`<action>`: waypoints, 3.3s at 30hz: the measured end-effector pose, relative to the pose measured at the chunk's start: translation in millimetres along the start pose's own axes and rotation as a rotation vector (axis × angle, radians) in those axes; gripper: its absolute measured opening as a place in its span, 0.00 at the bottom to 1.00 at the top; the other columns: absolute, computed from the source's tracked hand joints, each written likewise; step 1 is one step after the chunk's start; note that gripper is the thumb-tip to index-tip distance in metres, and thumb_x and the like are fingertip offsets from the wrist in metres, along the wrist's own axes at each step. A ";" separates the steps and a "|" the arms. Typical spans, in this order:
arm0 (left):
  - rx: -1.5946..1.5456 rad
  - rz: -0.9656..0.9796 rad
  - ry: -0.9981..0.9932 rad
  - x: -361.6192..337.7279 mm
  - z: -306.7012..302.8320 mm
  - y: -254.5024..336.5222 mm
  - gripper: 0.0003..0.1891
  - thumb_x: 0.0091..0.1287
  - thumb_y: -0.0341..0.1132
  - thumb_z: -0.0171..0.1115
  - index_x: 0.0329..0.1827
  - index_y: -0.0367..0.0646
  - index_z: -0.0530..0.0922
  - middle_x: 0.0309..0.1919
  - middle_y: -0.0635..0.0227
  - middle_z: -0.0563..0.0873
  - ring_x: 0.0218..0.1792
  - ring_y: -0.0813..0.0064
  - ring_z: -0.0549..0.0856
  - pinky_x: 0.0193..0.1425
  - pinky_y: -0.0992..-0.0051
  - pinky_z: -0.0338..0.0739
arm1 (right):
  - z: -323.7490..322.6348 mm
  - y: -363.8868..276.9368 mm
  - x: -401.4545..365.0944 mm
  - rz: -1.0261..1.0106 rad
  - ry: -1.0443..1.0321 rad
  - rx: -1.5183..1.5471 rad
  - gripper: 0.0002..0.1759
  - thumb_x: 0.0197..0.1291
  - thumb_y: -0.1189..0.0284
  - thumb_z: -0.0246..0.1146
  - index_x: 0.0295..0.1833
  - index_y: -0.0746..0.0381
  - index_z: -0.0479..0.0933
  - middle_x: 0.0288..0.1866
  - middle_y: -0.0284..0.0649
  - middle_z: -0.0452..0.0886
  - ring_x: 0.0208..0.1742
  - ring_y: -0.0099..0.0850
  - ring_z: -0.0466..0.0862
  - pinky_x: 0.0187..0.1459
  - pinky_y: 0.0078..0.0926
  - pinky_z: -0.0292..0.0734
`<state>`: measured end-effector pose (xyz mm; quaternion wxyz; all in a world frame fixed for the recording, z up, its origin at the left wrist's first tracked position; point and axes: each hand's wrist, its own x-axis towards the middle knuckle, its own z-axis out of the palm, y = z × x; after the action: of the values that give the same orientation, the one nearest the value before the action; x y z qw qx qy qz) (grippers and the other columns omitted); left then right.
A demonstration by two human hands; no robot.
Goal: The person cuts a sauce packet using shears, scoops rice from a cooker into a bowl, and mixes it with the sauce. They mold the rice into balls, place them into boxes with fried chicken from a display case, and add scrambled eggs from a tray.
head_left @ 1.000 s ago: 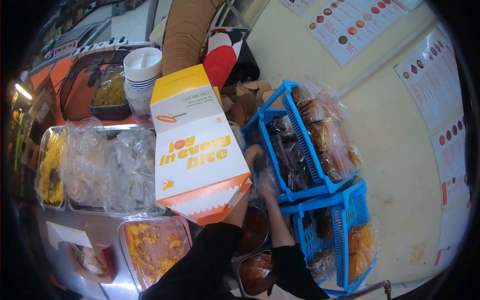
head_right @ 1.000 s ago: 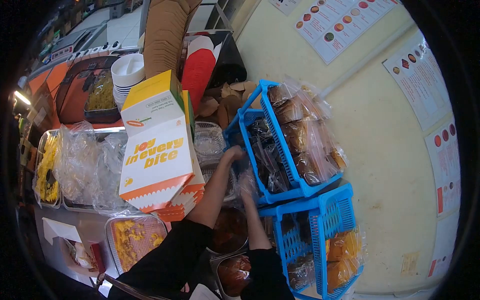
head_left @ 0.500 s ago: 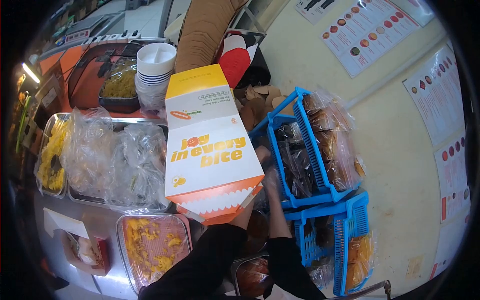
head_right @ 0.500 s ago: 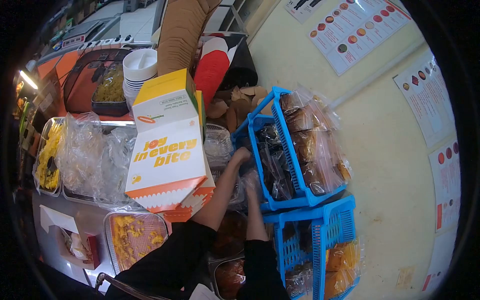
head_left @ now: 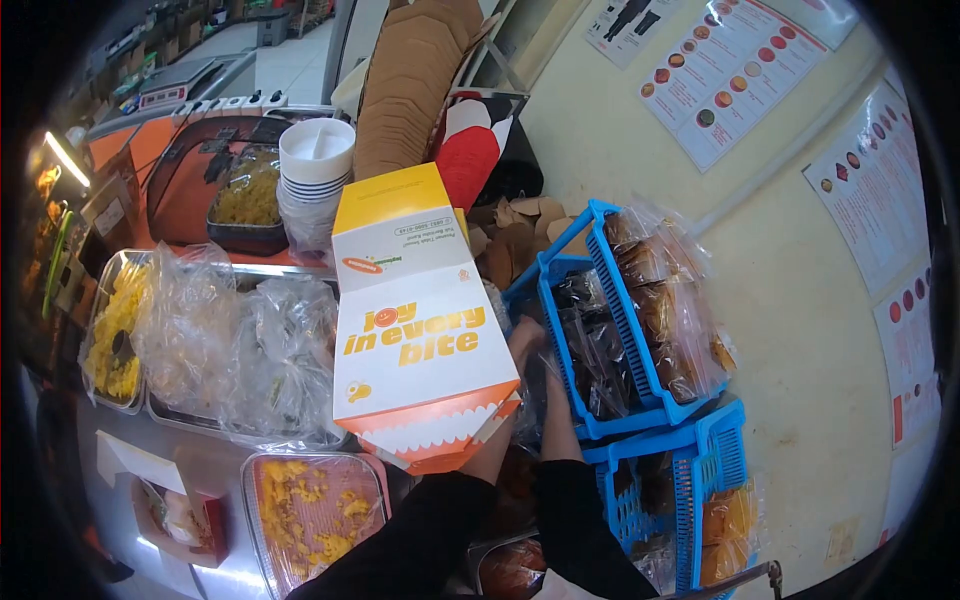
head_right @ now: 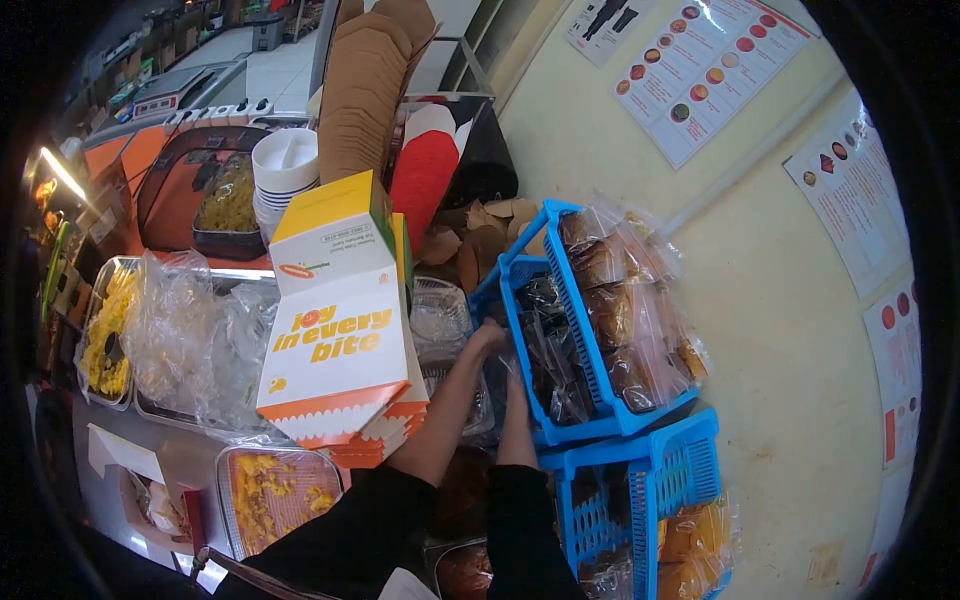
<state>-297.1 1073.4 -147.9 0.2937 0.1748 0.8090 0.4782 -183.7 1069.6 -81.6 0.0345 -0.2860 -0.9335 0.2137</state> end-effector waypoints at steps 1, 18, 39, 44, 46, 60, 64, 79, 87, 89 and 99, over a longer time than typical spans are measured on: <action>0.001 -0.003 0.000 2.4 1.0 -1.7 0.33 0.58 0.45 0.65 0.63 0.34 0.69 0.60 0.52 0.76 0.58 0.51 0.78 0.60 0.64 0.75 | -6.4 -4.3 -14.4 -0.001 -0.002 0.013 0.24 0.70 0.58 0.49 0.64 0.61 0.69 0.60 0.49 0.74 0.60 0.44 0.74 0.56 0.41 0.71; -0.552 0.077 0.057 36.9 -1.4 -9.6 0.56 0.52 0.42 0.74 0.75 0.34 0.42 0.57 0.53 0.78 0.60 0.60 0.77 0.60 0.67 0.74 | -34.5 -17.1 -102.5 -0.011 -0.035 0.097 0.27 0.69 0.56 0.50 0.68 0.60 0.67 0.66 0.47 0.70 0.65 0.42 0.70 0.60 0.42 0.69; -1.353 -0.142 0.040 -0.4 22.0 -14.9 0.34 0.59 0.42 0.68 0.64 0.40 0.61 0.56 0.52 0.74 0.49 0.55 0.80 0.49 0.60 0.79 | -30.9 4.4 -38.2 0.494 -0.294 1.023 0.25 0.69 0.61 0.52 0.67 0.62 0.69 0.61 0.43 0.76 0.58 0.35 0.78 0.60 0.31 0.71; -1.383 -0.169 0.074 5.2 21.0 -10.2 0.34 0.60 0.42 0.67 0.63 0.40 0.60 0.57 0.51 0.73 0.50 0.56 0.79 0.50 0.61 0.78 | -54.2 -51.7 -87.8 0.103 -0.138 0.233 0.29 0.70 0.59 0.52 0.72 0.58 0.62 0.67 0.49 0.71 0.65 0.43 0.73 0.67 0.39 0.65; -1.394 -0.180 0.086 4.4 18.7 -5.9 0.34 0.60 0.43 0.67 0.63 0.40 0.60 0.57 0.51 0.73 0.50 0.56 0.79 0.50 0.61 0.77 | -12.4 -20.6 -89.0 -0.075 0.010 0.132 0.31 0.66 0.60 0.56 0.72 0.59 0.62 0.63 0.55 0.73 0.63 0.53 0.72 0.64 0.46 0.66; -1.455 -0.239 0.129 -5.1 1.7 29.6 0.33 0.61 0.45 0.66 0.63 0.40 0.59 0.59 0.50 0.70 0.53 0.58 0.76 0.54 0.64 0.75 | 26.6 21.5 -64.0 -0.269 -0.061 0.203 0.25 0.61 0.62 0.55 0.60 0.65 0.72 0.58 0.53 0.77 0.61 0.50 0.75 0.60 0.45 0.69; -1.494 -0.276 0.147 -10.2 -2.6 34.8 0.33 0.62 0.45 0.66 0.62 0.40 0.59 0.60 0.50 0.69 0.54 0.58 0.75 0.55 0.64 0.74 | -11.1 -8.7 -85.6 -0.253 -0.082 0.098 0.25 0.58 0.63 0.58 0.59 0.66 0.74 0.55 0.55 0.79 0.58 0.51 0.77 0.59 0.44 0.71; -0.954 0.421 0.429 -318.0 -46.9 104.7 0.36 0.56 0.36 0.72 0.61 0.45 0.56 0.57 0.59 0.67 0.63 0.67 0.68 0.67 0.65 0.61 | -210.2 -100.7 -299.5 -0.437 0.530 0.695 0.10 0.62 0.70 0.62 0.45 0.62 0.82 0.39 0.46 0.85 0.39 0.35 0.86 0.46 0.33 0.79; -0.404 0.667 0.134 -492.3 -145.3 -15.0 0.44 0.48 0.32 0.77 0.67 0.40 0.60 0.57 0.62 0.71 0.61 0.69 0.73 0.66 0.67 0.67 | -121.8 -92.8 -311.1 -0.725 -0.274 0.884 0.29 0.43 0.67 0.75 0.52 0.59 0.73 0.64 0.53 0.71 0.62 0.51 0.75 0.61 0.43 0.71; -0.469 0.617 0.193 -521.1 -159.8 -37.2 0.38 0.46 0.33 0.78 0.62 0.39 0.68 0.55 0.62 0.73 0.58 0.70 0.75 0.63 0.68 0.70 | -100.4 -123.0 -331.8 -0.743 -0.292 0.798 0.34 0.43 0.65 0.75 0.58 0.58 0.69 0.62 0.51 0.73 0.61 0.51 0.75 0.61 0.40 0.71; -0.508 0.275 0.334 -675.6 -243.9 -196.1 0.25 0.44 0.35 0.76 0.44 0.39 0.75 0.38 0.67 0.76 0.40 0.76 0.79 0.46 0.76 0.75 | 37.0 -243.6 -462.0 -0.739 -0.745 0.761 0.28 0.54 0.63 0.65 0.59 0.58 0.67 0.57 0.45 0.73 0.58 0.46 0.76 0.58 0.39 0.71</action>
<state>63.5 434.5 -21.4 0.1238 0.1224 0.6697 0.7219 68.3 620.6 13.6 -0.1214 0.1795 -0.7788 0.5887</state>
